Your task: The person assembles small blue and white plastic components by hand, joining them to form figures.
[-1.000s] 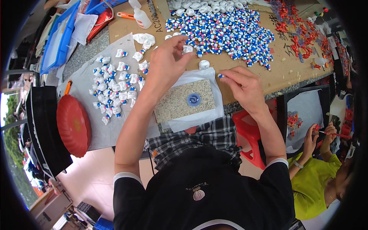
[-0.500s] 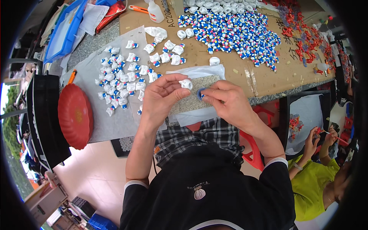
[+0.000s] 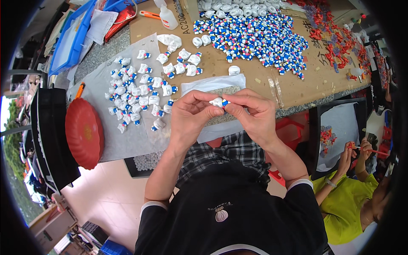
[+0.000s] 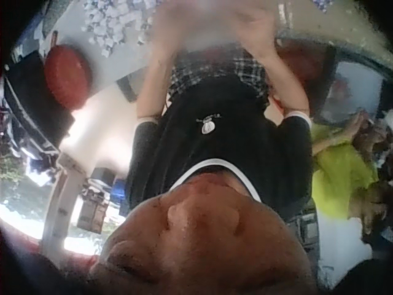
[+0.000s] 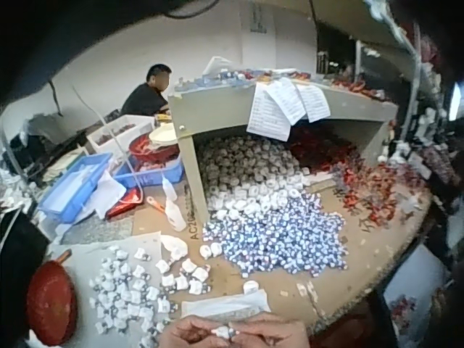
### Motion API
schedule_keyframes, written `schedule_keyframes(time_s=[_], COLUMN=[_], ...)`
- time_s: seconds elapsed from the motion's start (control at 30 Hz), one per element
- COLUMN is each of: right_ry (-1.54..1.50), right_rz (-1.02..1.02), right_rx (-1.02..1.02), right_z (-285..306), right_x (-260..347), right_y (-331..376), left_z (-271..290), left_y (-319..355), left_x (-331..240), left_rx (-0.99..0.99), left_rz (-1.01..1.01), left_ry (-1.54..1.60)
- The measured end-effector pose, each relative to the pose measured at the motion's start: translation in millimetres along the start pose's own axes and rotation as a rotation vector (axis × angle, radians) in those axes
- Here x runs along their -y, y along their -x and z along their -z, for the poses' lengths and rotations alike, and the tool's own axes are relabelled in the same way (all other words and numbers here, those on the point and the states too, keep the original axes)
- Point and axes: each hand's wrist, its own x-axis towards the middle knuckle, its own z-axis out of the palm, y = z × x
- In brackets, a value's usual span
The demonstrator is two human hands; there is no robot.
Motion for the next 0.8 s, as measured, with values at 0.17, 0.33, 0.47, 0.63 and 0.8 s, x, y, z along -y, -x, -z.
schedule_keyframes(time_s=[0.17,0.33,0.47,0.63,0.8], right_ry=[-0.08,-0.087,0.241,1.026,1.086], right_rz=[-0.005,-0.083,-0.083,0.233,0.316], right_rx=[-0.03,0.03,-0.094,-0.28,-0.205], right_z=[-1.1,8.7,36.3,80.4,91.3], right_x=[-3.2,-4.0,0.5,-18.7,-30.3], right_y=[-1.0,-14.3,-30.8,-51.6,-54.9], left_z=[-4.9,1.4,0.2,9.2,21.2], left_y=[-2.2,-15.9,-34.3,-56.6,-81.4], left_x=[-1.0,-10.5,-22.3,-21.7,-24.4], left_rx=[-0.021,0.035,-0.047,-0.131,0.015], left_rz=[-0.044,0.02,-0.083,-0.473,-0.525], left_ry=[-0.06,-0.137,-0.794,-1.368,-1.484])
